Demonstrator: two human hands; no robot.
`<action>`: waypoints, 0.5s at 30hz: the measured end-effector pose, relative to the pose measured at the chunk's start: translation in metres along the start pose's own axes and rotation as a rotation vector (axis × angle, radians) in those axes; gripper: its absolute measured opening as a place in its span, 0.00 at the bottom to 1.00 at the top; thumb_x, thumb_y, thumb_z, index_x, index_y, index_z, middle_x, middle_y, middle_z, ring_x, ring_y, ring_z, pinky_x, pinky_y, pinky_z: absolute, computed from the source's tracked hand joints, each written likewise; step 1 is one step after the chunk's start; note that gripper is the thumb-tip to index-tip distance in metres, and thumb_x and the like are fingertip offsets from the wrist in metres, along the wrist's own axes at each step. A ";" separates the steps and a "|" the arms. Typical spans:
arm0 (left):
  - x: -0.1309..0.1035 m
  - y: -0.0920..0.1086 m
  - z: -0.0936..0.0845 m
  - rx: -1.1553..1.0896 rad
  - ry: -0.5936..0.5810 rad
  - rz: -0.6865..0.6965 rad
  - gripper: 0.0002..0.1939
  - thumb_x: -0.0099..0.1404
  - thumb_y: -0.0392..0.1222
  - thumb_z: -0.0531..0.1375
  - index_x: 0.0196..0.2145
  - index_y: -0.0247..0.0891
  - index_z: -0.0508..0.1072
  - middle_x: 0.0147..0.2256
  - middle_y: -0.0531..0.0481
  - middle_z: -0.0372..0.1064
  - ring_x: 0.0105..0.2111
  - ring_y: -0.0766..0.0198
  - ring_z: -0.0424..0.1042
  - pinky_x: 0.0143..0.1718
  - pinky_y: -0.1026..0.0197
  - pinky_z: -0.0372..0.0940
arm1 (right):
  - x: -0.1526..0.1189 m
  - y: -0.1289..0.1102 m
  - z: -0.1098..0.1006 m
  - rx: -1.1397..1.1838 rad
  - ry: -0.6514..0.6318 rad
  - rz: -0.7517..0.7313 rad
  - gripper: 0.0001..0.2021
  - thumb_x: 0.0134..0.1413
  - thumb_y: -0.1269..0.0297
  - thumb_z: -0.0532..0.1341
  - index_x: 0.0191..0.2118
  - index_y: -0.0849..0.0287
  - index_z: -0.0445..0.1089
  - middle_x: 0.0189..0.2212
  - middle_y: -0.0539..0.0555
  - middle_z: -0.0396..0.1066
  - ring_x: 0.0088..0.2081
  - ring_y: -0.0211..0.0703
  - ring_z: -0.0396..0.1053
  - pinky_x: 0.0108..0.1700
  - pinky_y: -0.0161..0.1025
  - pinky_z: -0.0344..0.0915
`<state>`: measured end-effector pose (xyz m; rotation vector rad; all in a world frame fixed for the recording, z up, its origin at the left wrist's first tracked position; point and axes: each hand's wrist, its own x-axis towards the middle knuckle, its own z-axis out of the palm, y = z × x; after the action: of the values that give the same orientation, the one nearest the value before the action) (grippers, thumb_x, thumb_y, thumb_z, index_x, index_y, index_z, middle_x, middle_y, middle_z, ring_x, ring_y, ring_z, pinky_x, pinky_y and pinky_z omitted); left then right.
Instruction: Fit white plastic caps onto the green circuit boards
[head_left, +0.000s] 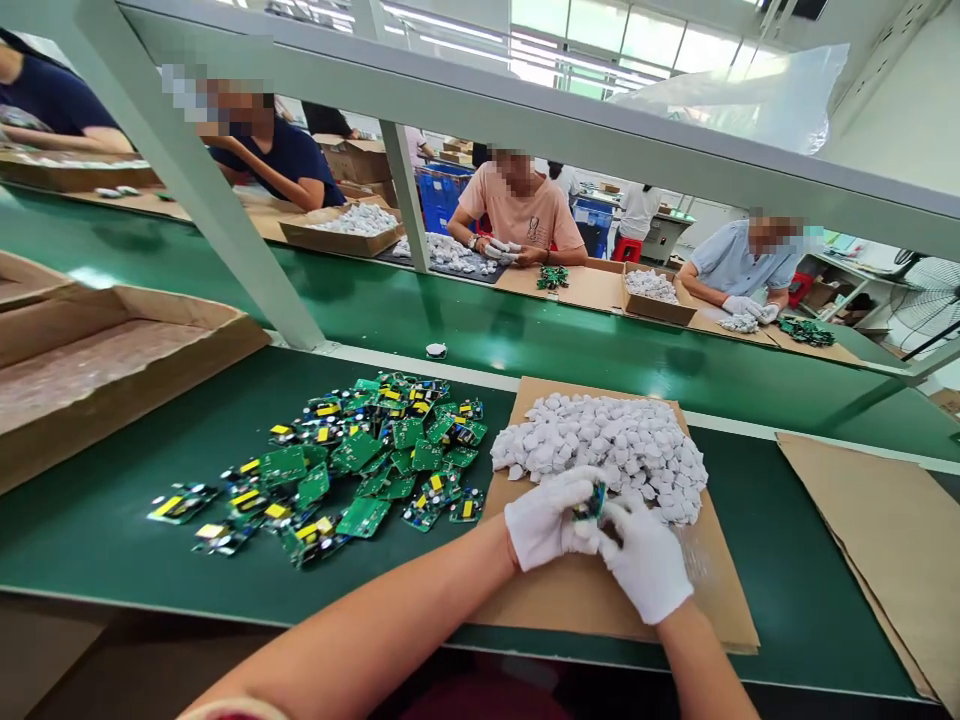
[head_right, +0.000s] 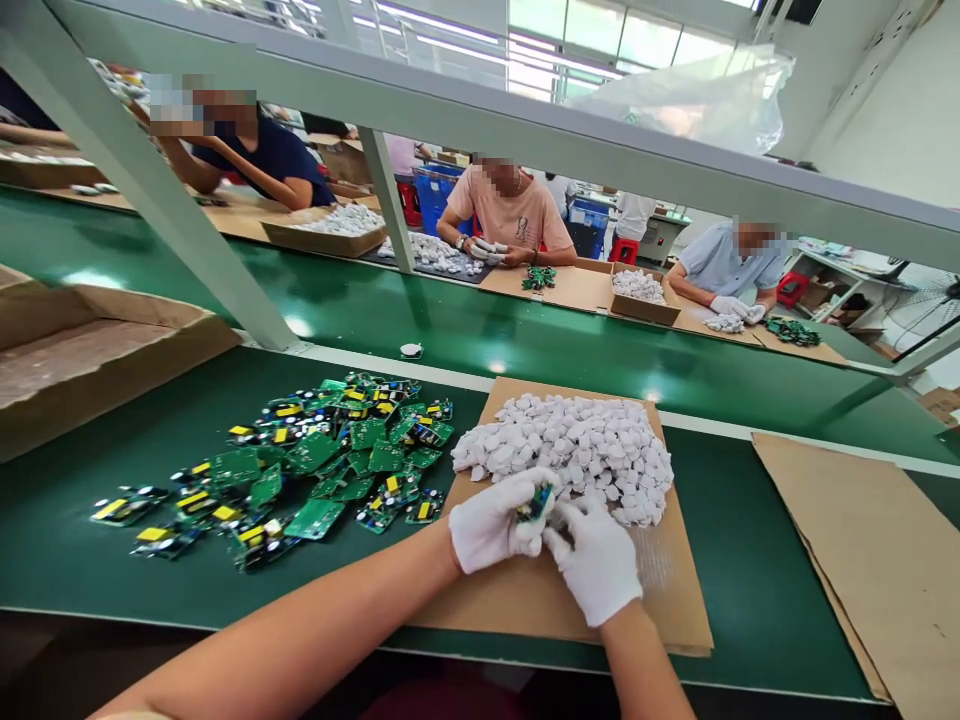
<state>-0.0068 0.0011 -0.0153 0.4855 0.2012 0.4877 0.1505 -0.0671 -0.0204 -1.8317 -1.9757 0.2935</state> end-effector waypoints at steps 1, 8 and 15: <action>0.000 -0.004 -0.007 0.027 -0.063 -0.013 0.17 0.54 0.45 0.64 0.40 0.39 0.68 0.26 0.55 0.64 0.18 0.74 0.64 0.23 0.65 0.66 | -0.006 0.000 0.008 -0.024 0.013 -0.024 0.12 0.49 0.65 0.61 0.41 0.52 0.71 0.40 0.53 0.69 0.37 0.44 0.67 0.37 0.37 0.62; -0.008 -0.008 -0.026 0.169 -0.308 -0.219 0.22 0.43 0.44 0.69 0.36 0.32 0.73 0.21 0.51 0.69 0.14 0.71 0.64 0.16 0.68 0.61 | -0.020 0.016 0.031 -0.098 0.122 -0.028 0.15 0.49 0.73 0.54 0.43 0.58 0.70 0.30 0.54 0.68 0.32 0.44 0.65 0.36 0.39 0.63; -0.006 -0.004 -0.024 0.154 -0.229 -0.200 0.23 0.42 0.46 0.70 0.35 0.31 0.75 0.22 0.48 0.71 0.15 0.69 0.66 0.15 0.69 0.60 | -0.043 -0.006 0.033 -0.264 -0.078 -0.135 0.32 0.44 0.61 0.61 0.58 0.60 0.58 0.59 0.62 0.53 0.57 0.62 0.52 0.54 0.54 0.54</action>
<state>-0.0176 0.0045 -0.0372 0.6595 0.0657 0.2189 0.1322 -0.1052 -0.0543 -1.8541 -2.2710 0.0654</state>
